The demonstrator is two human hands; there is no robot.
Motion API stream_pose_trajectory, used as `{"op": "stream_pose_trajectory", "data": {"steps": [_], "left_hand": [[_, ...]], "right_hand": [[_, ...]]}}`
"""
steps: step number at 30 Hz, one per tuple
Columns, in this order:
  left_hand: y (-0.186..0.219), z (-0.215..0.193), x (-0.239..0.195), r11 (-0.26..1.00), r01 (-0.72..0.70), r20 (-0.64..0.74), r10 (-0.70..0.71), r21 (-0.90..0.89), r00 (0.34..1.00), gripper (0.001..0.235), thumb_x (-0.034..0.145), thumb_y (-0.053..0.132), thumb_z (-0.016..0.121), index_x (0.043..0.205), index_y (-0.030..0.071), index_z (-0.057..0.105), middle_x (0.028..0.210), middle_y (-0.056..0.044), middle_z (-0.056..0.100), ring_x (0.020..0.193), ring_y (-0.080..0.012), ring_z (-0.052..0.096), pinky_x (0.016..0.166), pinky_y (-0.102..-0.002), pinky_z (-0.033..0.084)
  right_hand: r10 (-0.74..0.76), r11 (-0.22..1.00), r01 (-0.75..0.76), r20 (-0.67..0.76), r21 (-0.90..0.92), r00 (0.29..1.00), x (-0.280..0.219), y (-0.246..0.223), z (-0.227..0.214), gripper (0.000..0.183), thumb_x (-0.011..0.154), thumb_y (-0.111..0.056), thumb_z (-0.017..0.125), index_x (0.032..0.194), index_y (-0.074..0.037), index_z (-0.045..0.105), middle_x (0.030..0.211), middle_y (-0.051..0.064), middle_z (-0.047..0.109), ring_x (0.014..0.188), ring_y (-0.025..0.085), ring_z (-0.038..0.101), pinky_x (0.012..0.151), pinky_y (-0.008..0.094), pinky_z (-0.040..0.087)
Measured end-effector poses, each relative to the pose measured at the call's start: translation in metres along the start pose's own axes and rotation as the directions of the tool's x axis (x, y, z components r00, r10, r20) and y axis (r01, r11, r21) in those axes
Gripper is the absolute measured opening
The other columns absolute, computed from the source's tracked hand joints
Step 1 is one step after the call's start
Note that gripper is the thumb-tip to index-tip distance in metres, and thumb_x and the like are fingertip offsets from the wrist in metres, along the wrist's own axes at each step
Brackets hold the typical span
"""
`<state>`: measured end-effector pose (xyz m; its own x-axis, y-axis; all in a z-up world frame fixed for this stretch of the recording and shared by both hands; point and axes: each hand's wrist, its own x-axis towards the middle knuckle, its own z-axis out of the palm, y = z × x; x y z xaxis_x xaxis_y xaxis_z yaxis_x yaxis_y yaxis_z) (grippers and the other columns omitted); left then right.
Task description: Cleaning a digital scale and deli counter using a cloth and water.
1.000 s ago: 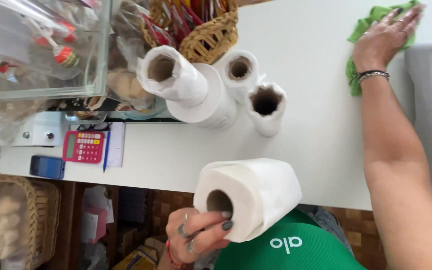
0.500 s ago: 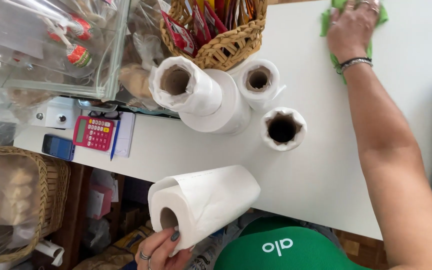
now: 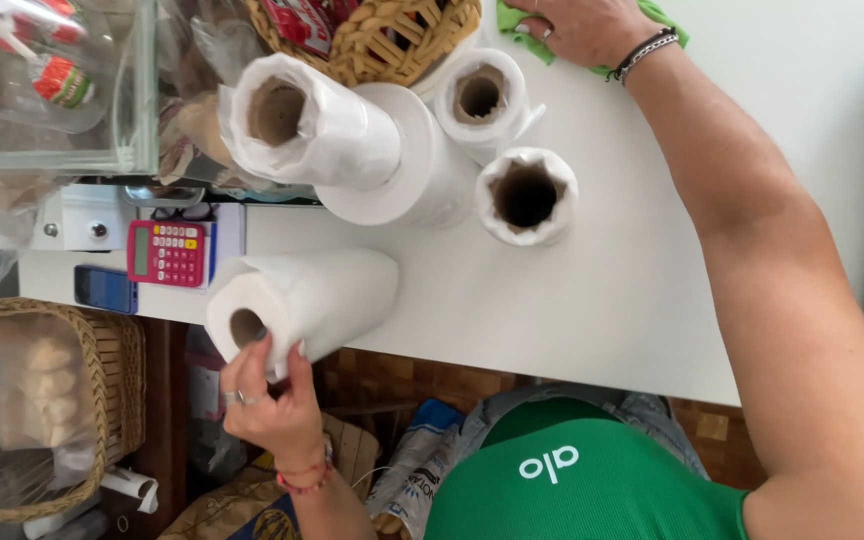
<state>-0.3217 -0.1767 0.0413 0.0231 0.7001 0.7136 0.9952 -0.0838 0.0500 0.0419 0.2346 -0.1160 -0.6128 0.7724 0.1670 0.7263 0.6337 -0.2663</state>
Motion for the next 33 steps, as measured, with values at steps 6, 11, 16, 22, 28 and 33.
{"op": "stream_pose_trajectory", "data": {"steps": [6, 11, 16, 22, 28, 33], "left_hand": [[-0.019, 0.037, 0.02, 0.998, -0.01, -0.004, 0.01, 0.062, 1.0, 0.019, 0.105, 0.011, 0.078, 0.118, -0.001, 0.073, 0.112, -0.016, 0.071, 0.095, -0.0307, 0.073, 0.07, -0.039, 0.059], [-0.028, 0.039, 0.03, 1.0, -0.006, -0.001, 0.006, 0.019, 1.0, 0.021, 0.105, 0.009, 0.077, 0.124, -0.001, 0.073, 0.119, -0.015, 0.068, 0.097, -0.0306, 0.073, 0.063, -0.038, 0.061], [-0.029, 0.03, 0.025, 0.995, -0.021, -0.004, 0.021, -0.095, 1.0, 0.019, 0.108, 0.007, 0.074, 0.121, -0.005, 0.075, 0.131, -0.018, 0.062, 0.102, -0.0332, 0.071, 0.057, -0.034, 0.06], [-0.04, 0.049, -0.029, 0.974, -0.119, -0.329, 0.05, -0.193, 0.943, 0.033, 0.106, 0.019, 0.062, 0.113, -0.013, 0.066, 0.117, -0.022, 0.061, 0.052, -0.0125, 0.04, 0.052, -0.028, 0.04], [0.016, 0.113, -0.058, 0.787, -0.255, -0.304, 0.091, -0.561, 0.948, 0.029, 0.082, 0.023, 0.077, 0.098, -0.001, 0.078, 0.092, -0.021, 0.077, 0.076, -0.0299, 0.071, 0.061, -0.035, 0.063], [0.11, 0.118, 0.004, 0.413, 0.298, 0.434, 0.289, -0.861, 0.853, 0.07, 0.104, 0.024, 0.069, 0.159, 0.01, 0.028, 0.166, -0.016, 0.03, 0.156, -0.0322, 0.035, 0.125, -0.049, 0.046]], "right_hand": [[0.053, 0.991, -0.074, 0.181, 0.111, 0.982, -0.071, -0.049, -0.031, 0.049, 0.11, -0.031, 0.042, 0.158, -0.02, 0.049, 0.156, 0.008, 0.051, 0.132, 0.039, 0.051, 0.092, 0.056, 0.047], [-0.128, 0.99, 0.134, -0.148, 0.031, 0.981, -0.148, -0.069, -0.025, 0.045, 0.105, -0.021, 0.057, 0.147, -0.006, 0.061, 0.16, 0.016, 0.052, 0.145, 0.036, 0.047, 0.118, 0.046, 0.038], [-0.024, 0.999, 0.028, -0.156, 0.027, 0.987, -0.228, -0.119, -0.035, 0.042, 0.103, -0.015, 0.064, 0.144, -0.004, 0.065, 0.162, 0.023, 0.048, 0.149, 0.041, 0.043, 0.125, 0.051, 0.035], [0.188, 0.98, -0.197, -0.159, -0.041, 0.969, -0.307, -0.204, -0.013, 0.04, 0.102, -0.022, 0.063, 0.14, -0.009, 0.064, 0.157, 0.022, 0.052, 0.146, 0.041, 0.049, 0.122, 0.053, 0.043], [0.13, 0.991, -0.132, -0.245, 0.01, 0.961, -0.373, -0.224, 0.016, 0.04, 0.102, -0.036, 0.056, 0.135, -0.016, 0.067, 0.162, 0.011, 0.048, 0.148, 0.034, 0.044, 0.12, 0.047, 0.038], [0.596, 0.78, -0.626, -0.319, 0.014, 0.736, -0.388, -0.195, -0.012, 0.043, 0.107, -0.001, 0.061, 0.146, 0.016, 0.058, 0.163, 0.036, 0.037, 0.149, 0.054, 0.032, 0.125, 0.061, 0.028]]}}
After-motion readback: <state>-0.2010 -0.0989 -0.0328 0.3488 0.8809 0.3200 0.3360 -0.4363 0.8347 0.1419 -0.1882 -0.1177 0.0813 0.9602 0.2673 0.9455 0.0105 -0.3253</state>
